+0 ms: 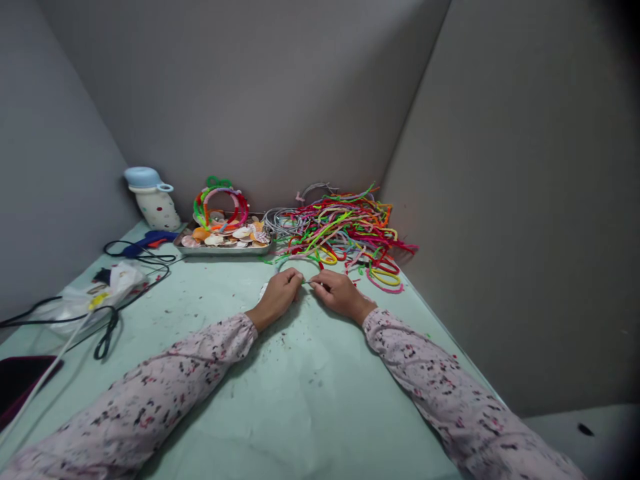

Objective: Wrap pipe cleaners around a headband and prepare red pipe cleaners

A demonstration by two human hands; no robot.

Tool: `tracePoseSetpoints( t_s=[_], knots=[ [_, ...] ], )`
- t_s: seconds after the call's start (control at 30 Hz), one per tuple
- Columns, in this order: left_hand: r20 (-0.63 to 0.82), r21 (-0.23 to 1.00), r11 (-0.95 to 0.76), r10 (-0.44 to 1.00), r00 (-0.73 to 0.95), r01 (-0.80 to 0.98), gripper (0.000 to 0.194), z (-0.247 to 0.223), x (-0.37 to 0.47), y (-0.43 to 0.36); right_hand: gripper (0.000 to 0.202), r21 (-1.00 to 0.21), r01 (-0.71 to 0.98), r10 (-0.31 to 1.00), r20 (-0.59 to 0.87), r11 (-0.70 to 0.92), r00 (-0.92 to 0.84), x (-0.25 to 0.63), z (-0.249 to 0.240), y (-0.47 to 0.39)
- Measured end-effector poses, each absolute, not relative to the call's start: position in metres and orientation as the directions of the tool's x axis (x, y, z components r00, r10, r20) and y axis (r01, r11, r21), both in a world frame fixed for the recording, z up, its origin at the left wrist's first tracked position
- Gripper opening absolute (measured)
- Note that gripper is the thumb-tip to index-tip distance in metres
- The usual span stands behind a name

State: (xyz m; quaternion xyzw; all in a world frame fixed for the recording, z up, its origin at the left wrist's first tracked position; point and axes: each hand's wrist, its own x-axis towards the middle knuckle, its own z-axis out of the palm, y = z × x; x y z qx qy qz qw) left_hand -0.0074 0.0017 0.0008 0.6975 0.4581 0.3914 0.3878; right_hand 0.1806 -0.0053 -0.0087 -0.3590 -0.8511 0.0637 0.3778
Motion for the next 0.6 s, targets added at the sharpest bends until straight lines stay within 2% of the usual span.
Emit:
tracePoseSetpoints(
  t_s=[0.23,0.43,0.6],
  knots=[
    [0.233,0.892,-0.317,0.934,0.272,0.322,0.017,0.0067,-0.0068,-0.0061,0.014,-0.431,0.564,0.69,0.605,0.704,-0.397,0.181,-0.0109,-0.0021],
    [0.399,0.794,-0.495,0.862,0.313,0.352,0.019,0.0011,-0.0056,-0.003,0.014,-0.453,0.563,0.704,0.6,0.691,-0.38,0.1808,-0.011,-0.0016],
    [0.454,0.754,-0.549,0.832,0.318,0.361,0.017,-0.0029,-0.0049,0.0005,0.015,-0.451,0.568,0.706,0.596,0.689,-0.384,0.1807,-0.0112,-0.0012]
  ],
)
